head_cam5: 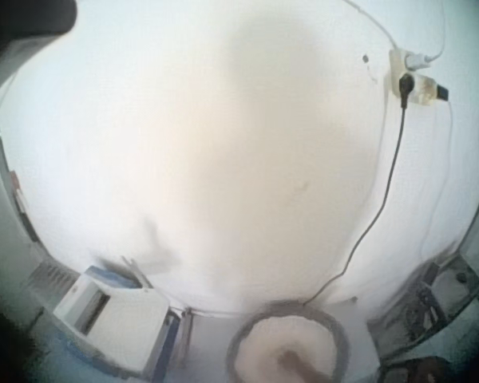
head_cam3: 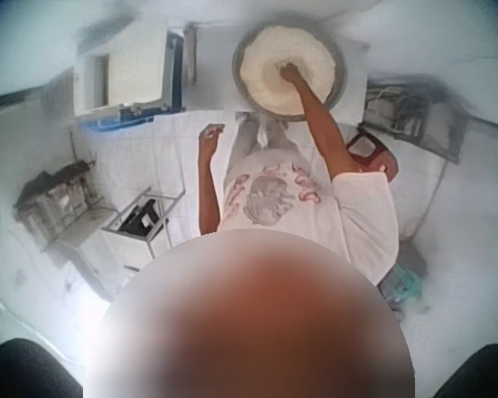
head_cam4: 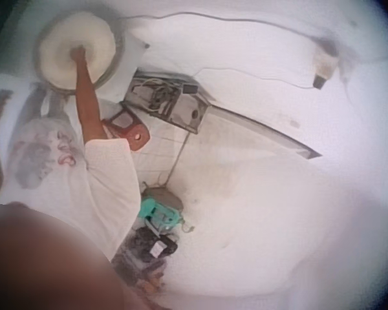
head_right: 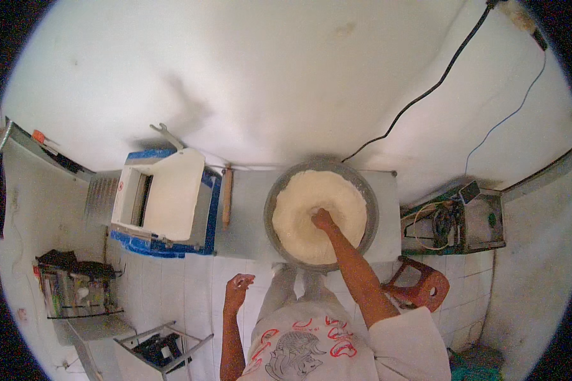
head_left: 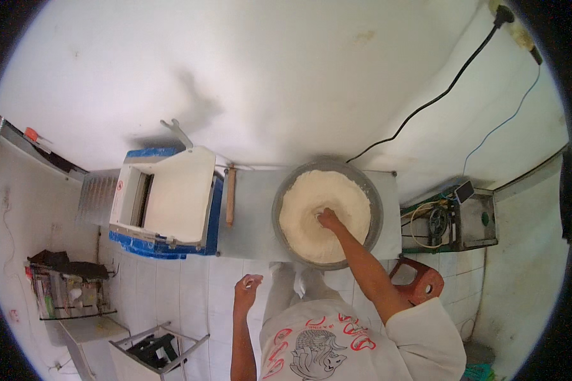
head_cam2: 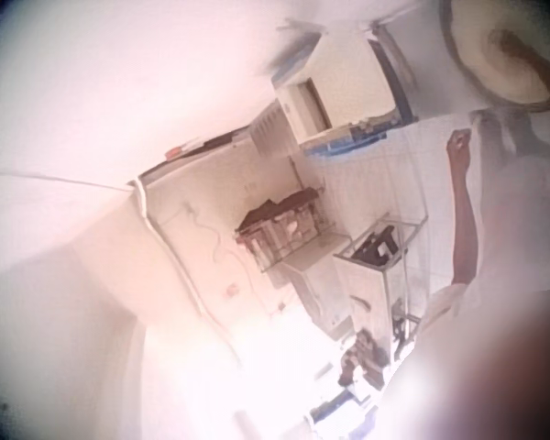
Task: The person pours water from a large dispenser into a pitcher, then adds water to a large bowl of flour using a cup. They knead the mixture by hand to form dough.
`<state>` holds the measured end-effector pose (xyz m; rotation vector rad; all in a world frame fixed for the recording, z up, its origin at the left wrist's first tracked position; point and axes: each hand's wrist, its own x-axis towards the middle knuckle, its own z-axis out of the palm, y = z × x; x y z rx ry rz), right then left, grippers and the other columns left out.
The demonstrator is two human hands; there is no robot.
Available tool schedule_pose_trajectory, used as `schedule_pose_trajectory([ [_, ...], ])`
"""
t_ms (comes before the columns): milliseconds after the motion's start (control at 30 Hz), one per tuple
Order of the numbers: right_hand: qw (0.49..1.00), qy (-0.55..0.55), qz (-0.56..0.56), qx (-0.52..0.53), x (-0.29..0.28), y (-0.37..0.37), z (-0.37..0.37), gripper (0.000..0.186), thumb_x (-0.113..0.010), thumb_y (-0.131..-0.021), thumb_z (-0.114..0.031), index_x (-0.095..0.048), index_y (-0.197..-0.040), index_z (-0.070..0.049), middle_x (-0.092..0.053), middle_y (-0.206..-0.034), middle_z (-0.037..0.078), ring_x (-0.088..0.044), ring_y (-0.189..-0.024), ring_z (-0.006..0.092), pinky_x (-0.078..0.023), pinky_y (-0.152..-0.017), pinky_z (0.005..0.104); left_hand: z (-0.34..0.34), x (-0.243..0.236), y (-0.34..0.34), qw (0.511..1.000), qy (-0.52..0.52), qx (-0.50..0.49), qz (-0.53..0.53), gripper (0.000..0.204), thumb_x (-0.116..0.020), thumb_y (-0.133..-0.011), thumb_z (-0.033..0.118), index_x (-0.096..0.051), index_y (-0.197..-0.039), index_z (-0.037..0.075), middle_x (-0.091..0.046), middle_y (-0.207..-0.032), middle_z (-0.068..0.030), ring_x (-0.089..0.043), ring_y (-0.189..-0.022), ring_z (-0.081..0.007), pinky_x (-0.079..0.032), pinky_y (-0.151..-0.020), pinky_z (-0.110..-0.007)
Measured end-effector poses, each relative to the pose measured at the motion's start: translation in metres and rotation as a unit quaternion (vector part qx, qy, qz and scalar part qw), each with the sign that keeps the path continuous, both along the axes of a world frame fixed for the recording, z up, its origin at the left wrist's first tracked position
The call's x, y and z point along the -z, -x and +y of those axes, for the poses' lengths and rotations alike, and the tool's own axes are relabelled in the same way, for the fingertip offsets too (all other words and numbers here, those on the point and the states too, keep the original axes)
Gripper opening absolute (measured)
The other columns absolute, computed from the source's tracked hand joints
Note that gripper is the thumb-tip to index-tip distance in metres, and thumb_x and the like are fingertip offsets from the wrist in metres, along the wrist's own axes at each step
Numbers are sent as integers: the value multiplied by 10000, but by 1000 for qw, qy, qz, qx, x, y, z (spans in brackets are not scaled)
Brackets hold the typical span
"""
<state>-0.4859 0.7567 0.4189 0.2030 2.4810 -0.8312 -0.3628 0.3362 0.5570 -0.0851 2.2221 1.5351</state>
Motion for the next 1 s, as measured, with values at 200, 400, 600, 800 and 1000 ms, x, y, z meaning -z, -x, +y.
schedule_pose_trajectory([
  [200,998,39,-15,-48,56,-2,-13,466,-600,-935,-340,-635,-1202,41,-709,-1066,218,-690,-996,384,-544,-916,503,-21,-4,-31,998,10,-61,-28,154,-645,-986,125,-739,-1035,13,-763,-998,-67,-689,-894,-150,-532,-784,-298],
  [400,986,155,-38,55,39,-12,3,604,-547,-970,-430,-581,-1284,85,-658,-1235,296,-677,-1096,414,-506,-990,478,-20,-5,-26,997,7,-71,-25,152,-647,-988,129,-738,-1038,18,-755,-982,-59,-676,-878,-136,-521,-747,-285],
  [600,990,128,18,63,-44,-37,23,542,-642,-911,-379,-645,-1145,110,-666,-1206,314,-665,-1108,443,-521,-957,485,-8,9,-3,1000,-2,4,14,289,-635,-1011,307,-736,-1068,43,-767,-1070,-70,-707,-944,-186,-547,-800,-339],
  [800,995,53,30,-76,-109,-99,31,409,-721,-851,-301,-688,-1041,60,-697,-1050,298,-674,-1001,469,-538,-903,508,11,5,15,1000,-6,3,-3,201,-671,-986,186,-747,-1035,6,-765,-1011,-102,-690,-947,-173,-527,-918,-342],
  [1000,965,64,221,124,-190,-78,29,330,-788,-773,-246,-698,-950,17,-709,-977,265,-690,-921,443,-547,-838,521,18,8,20,999,1,35,1,210,-644,-1002,193,-743,-1052,15,-764,-1034,-97,-696,-953,-178,-532,-886,-337],
])
